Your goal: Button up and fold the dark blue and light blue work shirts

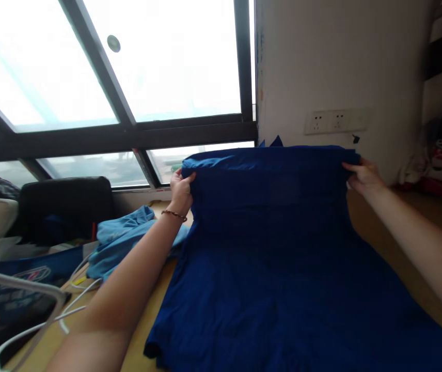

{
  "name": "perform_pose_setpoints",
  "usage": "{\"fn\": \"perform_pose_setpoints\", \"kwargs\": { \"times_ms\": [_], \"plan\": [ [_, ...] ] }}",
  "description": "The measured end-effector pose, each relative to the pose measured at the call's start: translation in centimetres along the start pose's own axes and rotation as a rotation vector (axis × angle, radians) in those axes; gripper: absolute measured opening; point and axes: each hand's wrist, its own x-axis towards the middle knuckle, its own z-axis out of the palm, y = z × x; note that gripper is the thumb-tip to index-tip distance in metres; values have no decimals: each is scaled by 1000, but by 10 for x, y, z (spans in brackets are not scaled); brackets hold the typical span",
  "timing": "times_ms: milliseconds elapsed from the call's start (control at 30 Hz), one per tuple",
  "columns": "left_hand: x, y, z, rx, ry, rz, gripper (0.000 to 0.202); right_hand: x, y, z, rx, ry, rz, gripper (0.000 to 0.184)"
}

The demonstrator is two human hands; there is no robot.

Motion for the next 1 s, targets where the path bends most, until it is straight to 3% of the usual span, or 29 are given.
{"fn": "perform_pose_setpoints", "kwargs": {
  "times_ms": [133, 233, 367, 500, 600, 667, 767, 867, 1000],
  "plan": [
    [-87, 6, -46, 22, -47, -133, 49, -79, 10, -37, -92, -6, 117, 36],
    [-152, 16, -87, 149, -157, -389, 52, -145, 16, -73, -249, 21, 281, 35],
    [-205, 31, -134, 284, -242, -628, 70, -215, 15, -117, -552, -112, 459, 41],
    [-211, 52, -146, 306, -340, -782, 67, -239, 6, -135, -579, -196, 477, 69],
    [-201, 65, -136, 290, -400, -811, 56, -233, -2, -130, -528, -190, 508, 102],
    [-193, 68, -128, 257, -420, -803, 52, -226, -7, -120, -500, -194, 504, 111],
    [-186, 64, -122, 217, -411, -788, 47, -218, -16, -103, -472, -188, 504, 105],
    [-187, 64, -124, 231, -374, -681, 45, -219, -29, -93, -553, -148, 453, 89],
    [-203, 73, -142, 353, -392, -536, 47, -239, -41, -105, -765, -152, 395, 69]
  ]
}}
